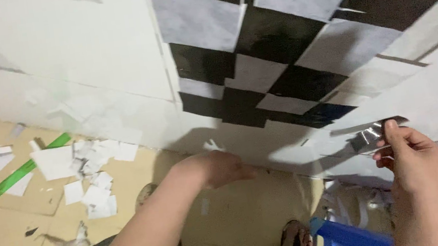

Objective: Applying checkered vinyl stickers to a tiled wall and trimming the edges with a utility knife

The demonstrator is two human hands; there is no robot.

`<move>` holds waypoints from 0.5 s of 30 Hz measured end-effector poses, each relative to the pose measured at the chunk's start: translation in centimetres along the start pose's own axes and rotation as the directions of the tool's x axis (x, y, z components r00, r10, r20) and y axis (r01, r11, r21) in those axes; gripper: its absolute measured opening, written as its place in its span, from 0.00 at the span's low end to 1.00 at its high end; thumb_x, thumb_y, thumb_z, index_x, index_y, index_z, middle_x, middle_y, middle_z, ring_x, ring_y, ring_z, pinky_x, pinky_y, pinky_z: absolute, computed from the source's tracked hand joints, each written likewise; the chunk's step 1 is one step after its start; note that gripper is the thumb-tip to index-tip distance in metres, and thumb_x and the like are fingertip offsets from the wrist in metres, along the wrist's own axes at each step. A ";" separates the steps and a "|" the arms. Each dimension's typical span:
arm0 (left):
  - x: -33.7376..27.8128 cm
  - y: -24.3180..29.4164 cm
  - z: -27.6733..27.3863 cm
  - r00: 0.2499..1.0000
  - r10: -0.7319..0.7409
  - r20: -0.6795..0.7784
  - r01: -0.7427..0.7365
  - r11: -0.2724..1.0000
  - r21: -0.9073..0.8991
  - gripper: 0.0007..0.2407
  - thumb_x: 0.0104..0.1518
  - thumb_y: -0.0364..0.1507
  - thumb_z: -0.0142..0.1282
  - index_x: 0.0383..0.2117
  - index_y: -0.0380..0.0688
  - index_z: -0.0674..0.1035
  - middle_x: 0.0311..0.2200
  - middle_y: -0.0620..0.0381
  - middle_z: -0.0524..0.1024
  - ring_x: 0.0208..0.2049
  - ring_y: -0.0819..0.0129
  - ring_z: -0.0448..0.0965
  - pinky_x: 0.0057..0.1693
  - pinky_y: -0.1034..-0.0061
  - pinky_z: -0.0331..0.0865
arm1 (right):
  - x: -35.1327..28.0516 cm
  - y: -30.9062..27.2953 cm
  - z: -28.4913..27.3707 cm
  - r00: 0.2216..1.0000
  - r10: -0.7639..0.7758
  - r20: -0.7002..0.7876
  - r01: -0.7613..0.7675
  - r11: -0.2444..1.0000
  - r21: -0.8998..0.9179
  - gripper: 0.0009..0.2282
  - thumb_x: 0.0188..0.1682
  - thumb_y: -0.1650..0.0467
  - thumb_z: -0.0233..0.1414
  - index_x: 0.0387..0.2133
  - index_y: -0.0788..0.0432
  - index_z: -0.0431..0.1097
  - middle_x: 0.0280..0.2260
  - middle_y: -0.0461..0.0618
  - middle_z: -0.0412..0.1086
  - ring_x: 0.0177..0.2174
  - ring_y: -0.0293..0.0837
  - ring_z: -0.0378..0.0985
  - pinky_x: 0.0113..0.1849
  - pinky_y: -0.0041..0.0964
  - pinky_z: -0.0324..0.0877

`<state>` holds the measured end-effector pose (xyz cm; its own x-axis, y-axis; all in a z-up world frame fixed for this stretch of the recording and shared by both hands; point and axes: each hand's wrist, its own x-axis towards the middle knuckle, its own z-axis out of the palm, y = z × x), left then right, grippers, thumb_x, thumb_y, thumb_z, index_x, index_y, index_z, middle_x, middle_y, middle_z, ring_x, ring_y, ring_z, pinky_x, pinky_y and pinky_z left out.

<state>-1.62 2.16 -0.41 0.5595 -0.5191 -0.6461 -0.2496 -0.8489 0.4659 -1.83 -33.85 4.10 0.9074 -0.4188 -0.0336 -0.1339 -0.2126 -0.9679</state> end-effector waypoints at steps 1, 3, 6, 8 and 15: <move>-3.1 1.7 -1.9 1.000 -0.010 -0.001 0.010 1.000 -0.005 0.26 0.64 0.54 0.35 0.49 0.49 0.78 0.43 0.45 0.79 0.45 0.51 0.79 0.48 0.59 0.67 | -0.9 -1.1 0.6 1.000 0.002 0.011 -0.002 1.000 0.003 0.14 0.64 0.62 0.56 0.29 0.52 0.70 0.26 0.44 0.69 0.20 0.35 0.69 0.23 0.26 0.63; -8.9 5.4 -6.0 0.957 -0.254 0.142 0.281 0.933 -0.227 0.32 0.59 0.56 0.34 0.68 0.57 0.66 0.69 0.57 0.62 0.65 0.56 0.66 0.61 0.62 0.65 | -2.4 -3.5 1.6 0.998 0.057 0.028 -0.055 0.997 -0.059 0.19 0.65 0.64 0.57 0.22 0.56 0.67 0.25 0.48 0.67 0.21 0.39 0.65 0.24 0.33 0.61; 3.6 -3.7 2.0 0.892 0.410 0.191 -0.403 0.529 0.746 0.31 0.61 0.19 0.49 0.71 0.56 0.57 0.66 0.60 0.64 0.61 0.52 0.66 0.55 0.63 0.73 | -2.1 -3.2 2.0 0.990 0.093 0.106 -0.074 0.983 -0.170 0.16 0.61 0.65 0.58 0.24 0.62 0.71 0.26 0.52 0.70 0.20 0.42 0.67 0.22 0.34 0.60; -1.1 -0.3 -1.3 0.992 0.111 0.067 -0.129 0.907 0.401 0.25 0.62 0.37 0.43 0.68 0.55 0.61 0.66 0.59 0.64 0.63 0.52 0.65 0.58 0.60 0.68 | -1.8 -3.7 2.8 0.959 0.224 0.175 -0.147 0.918 -0.369 0.17 0.57 0.62 0.57 0.27 0.65 0.76 0.23 0.59 0.71 0.18 0.47 0.66 0.24 0.36 0.61; -3.6 -0.4 -1.4 0.927 -0.277 -0.253 0.228 0.951 -0.207 0.39 0.56 0.57 0.44 0.74 0.64 0.46 0.59 0.40 0.72 0.58 0.52 0.76 0.55 0.56 0.76 | -8.0 -5.9 12.6 0.842 0.311 0.442 -0.034 0.847 -0.531 0.25 0.48 0.61 0.60 0.57 0.62 0.71 0.55 0.65 0.72 0.53 0.66 0.75 0.49 0.62 0.74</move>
<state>-2.46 4.53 2.54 0.7881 -0.2208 -0.5746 0.0538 -0.9052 0.4216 -3.31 -18.15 6.97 0.8981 -0.0286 -0.4388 -0.3556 -0.6343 -0.6865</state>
